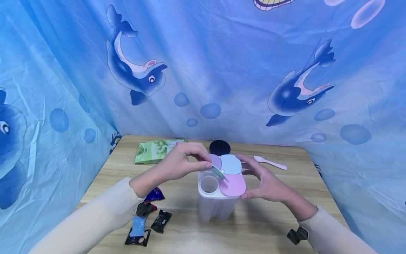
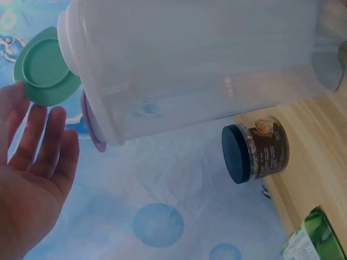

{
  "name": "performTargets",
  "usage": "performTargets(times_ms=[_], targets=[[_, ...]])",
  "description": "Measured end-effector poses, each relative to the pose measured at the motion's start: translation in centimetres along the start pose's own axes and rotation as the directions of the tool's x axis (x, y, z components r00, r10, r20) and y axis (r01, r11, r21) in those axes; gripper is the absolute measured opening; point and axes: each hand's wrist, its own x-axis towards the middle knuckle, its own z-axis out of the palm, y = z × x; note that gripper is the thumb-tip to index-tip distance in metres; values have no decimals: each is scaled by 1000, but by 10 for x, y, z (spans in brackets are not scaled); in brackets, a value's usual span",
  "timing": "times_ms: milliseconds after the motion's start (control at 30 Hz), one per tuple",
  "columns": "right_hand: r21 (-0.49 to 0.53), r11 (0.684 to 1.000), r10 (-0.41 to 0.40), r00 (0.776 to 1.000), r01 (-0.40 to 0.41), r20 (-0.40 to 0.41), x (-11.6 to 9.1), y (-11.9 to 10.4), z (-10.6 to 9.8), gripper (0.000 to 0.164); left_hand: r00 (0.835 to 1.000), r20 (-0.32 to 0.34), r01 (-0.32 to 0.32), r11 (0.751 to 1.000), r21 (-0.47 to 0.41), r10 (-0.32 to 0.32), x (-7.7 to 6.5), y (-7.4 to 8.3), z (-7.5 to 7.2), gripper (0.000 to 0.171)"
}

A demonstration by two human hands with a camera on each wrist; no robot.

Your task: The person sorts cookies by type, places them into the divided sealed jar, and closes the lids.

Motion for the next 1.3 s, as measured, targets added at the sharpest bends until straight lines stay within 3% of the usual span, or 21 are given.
performTargets(times_ms=[233, 433, 633, 833, 1000, 1167, 1300], targets=[[-15, 1000, 3, 1000, -3, -2, -1, 1, 1, 114, 994, 39, 103, 992, -68, -100, 5, -6, 1, 6], [-151, 988, -20, 999, 15, -26, -4, -8, -7, 112, 992, 48, 122, 990, -74, -118, 6, -7, 1, 7], [-224, 969, -137, 980, 103, -143, -2, -32, -16, 84, 993, 48, 115, 990, -85, -112, 5, -6, 1, 7], [-242, 959, -190, 969, 149, -158, 3, -53, -8, 53, 993, 45, 109, 990, -89, -105, 5, -6, 0, 6], [-263, 940, -263, 953, 218, -152, 7, -61, 3, 44, 993, 47, 108, 991, -81, -105, 5, -5, 0, 9], [-232, 941, -291, 941, 248, -174, 10, -61, 12, 38, 993, 45, 113, 991, -72, -110, 5, -4, 0, 7], [-231, 921, -357, 917, 314, -179, 14, -60, 18, 35, 993, 40, 111, 991, -71, -108, 5, -3, 0, 7]])
